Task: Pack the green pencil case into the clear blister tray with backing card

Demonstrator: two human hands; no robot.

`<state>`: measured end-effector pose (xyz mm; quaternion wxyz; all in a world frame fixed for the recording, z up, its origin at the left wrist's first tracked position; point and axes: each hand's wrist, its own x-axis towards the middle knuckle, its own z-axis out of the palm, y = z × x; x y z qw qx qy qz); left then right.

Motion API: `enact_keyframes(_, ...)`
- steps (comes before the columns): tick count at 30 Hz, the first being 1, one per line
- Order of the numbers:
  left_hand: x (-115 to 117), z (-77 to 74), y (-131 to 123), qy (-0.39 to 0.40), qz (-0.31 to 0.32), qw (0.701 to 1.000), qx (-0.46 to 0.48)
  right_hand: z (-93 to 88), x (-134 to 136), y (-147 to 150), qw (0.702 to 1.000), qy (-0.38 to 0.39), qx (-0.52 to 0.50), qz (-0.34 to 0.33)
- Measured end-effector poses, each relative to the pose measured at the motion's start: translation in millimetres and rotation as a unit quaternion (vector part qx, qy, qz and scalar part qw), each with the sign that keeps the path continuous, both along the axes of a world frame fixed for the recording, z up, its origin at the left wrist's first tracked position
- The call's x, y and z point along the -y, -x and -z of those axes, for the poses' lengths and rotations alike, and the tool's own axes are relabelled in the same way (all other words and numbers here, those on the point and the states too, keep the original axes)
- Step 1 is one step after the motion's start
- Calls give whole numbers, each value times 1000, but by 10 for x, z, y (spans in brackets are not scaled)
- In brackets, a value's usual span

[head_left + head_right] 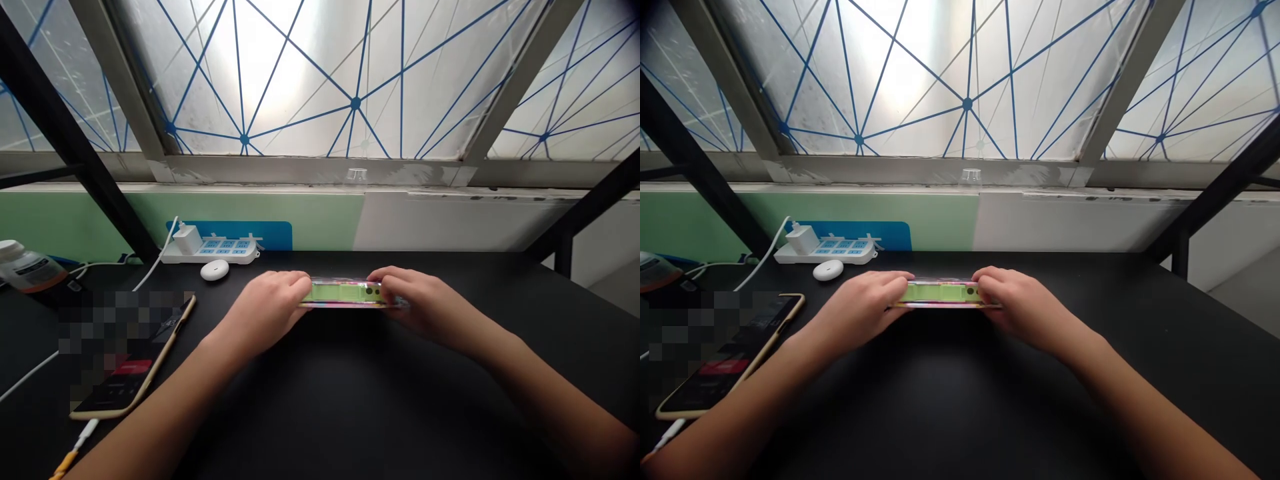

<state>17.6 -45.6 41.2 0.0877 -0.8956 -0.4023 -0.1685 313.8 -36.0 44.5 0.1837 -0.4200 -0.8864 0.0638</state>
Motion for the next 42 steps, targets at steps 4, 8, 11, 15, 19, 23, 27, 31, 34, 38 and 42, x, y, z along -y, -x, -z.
enact_keyframes(4,5,47,-62,32,-1,999,-16,124,19,137,992,-61,97,-45)
enact_keyframes(8,-75,107,-8,61,3,997,40,170,93,239,986,-62,134,-75)
enact_keyframes(11,-130,185,45,120,-17,992,44,140,145,233,988,-40,123,-87)
enact_keyframes(15,-132,262,39,152,-36,987,29,122,108,178,994,8,79,-74)
enact_keyframes(19,-90,262,-38,94,-39,994,32,183,-35,121,999,-12,35,-30)
enact_keyframes(23,-43,257,-134,8,-49,998,28,241,-158,34,1000,-23,7,-17)
enact_keyframes(27,-15,248,-191,-33,-40,998,22,259,-192,-20,997,-67,-13,-18)
enact_keyframes(31,-21,180,-150,-59,-31,997,28,233,-156,8,993,-109,-14,-31)
enact_keyframes(34,-48,114,-64,-86,-57,994,44,187,-111,55,987,-151,-15,-51)
enact_keyframes(38,-55,57,-2,-100,-63,992,39,123,-44,103,975,-212,-14,-59)
enact_keyframes(42,6,62,-82,-118,-43,992,-4,130,-2,124,969,-244,-11,-31)
